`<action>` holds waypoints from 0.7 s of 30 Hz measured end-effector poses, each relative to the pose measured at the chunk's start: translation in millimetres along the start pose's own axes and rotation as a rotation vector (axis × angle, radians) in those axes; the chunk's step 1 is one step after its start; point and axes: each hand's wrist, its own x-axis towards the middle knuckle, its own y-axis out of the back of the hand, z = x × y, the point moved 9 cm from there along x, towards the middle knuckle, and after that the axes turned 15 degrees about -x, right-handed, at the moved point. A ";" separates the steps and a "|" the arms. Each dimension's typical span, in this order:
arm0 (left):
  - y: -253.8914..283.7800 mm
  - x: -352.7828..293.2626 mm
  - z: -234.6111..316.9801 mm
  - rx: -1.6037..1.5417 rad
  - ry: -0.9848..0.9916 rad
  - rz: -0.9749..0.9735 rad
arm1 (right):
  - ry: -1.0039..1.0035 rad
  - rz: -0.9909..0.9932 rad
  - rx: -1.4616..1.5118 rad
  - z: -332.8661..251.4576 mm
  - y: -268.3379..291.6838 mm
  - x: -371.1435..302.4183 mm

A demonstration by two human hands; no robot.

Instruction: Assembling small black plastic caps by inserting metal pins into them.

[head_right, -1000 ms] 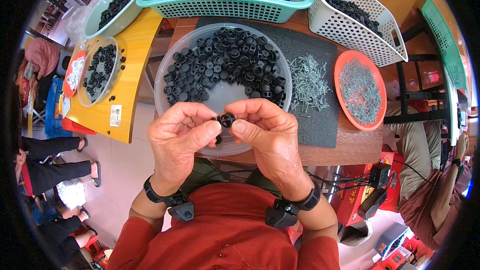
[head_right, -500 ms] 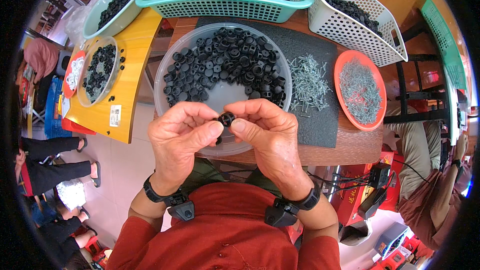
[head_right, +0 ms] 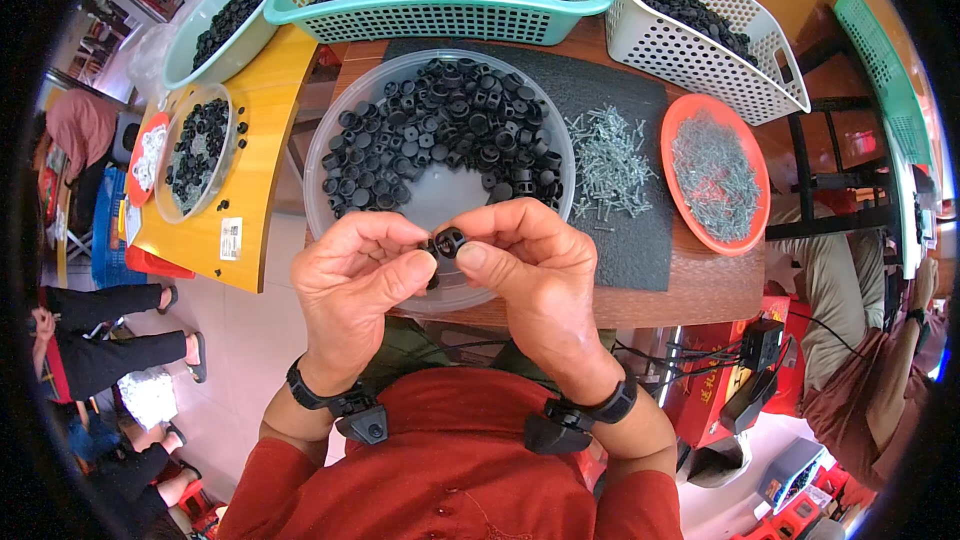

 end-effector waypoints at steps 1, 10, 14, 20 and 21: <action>-0.8 -0.8 -0.3 -0.029 0.002 -0.009 | -0.039 -0.024 0.057 3.9 -1.2 -0.4; -2.4 -0.7 5.7 -0.067 -0.016 -0.006 | -0.100 -0.054 0.182 11.4 -3.7 3.2; -1.8 -0.3 3.6 -0.061 0.000 -0.007 | -0.107 -0.046 0.184 11.2 -4.8 3.0; -1.9 -0.2 0.9 -0.043 0.009 0.007 | -0.105 -0.033 0.170 13.2 -3.8 3.2; -2.1 0.0 0.6 -0.043 0.009 0.007 | -0.099 -0.026 0.155 12.8 -3.7 3.2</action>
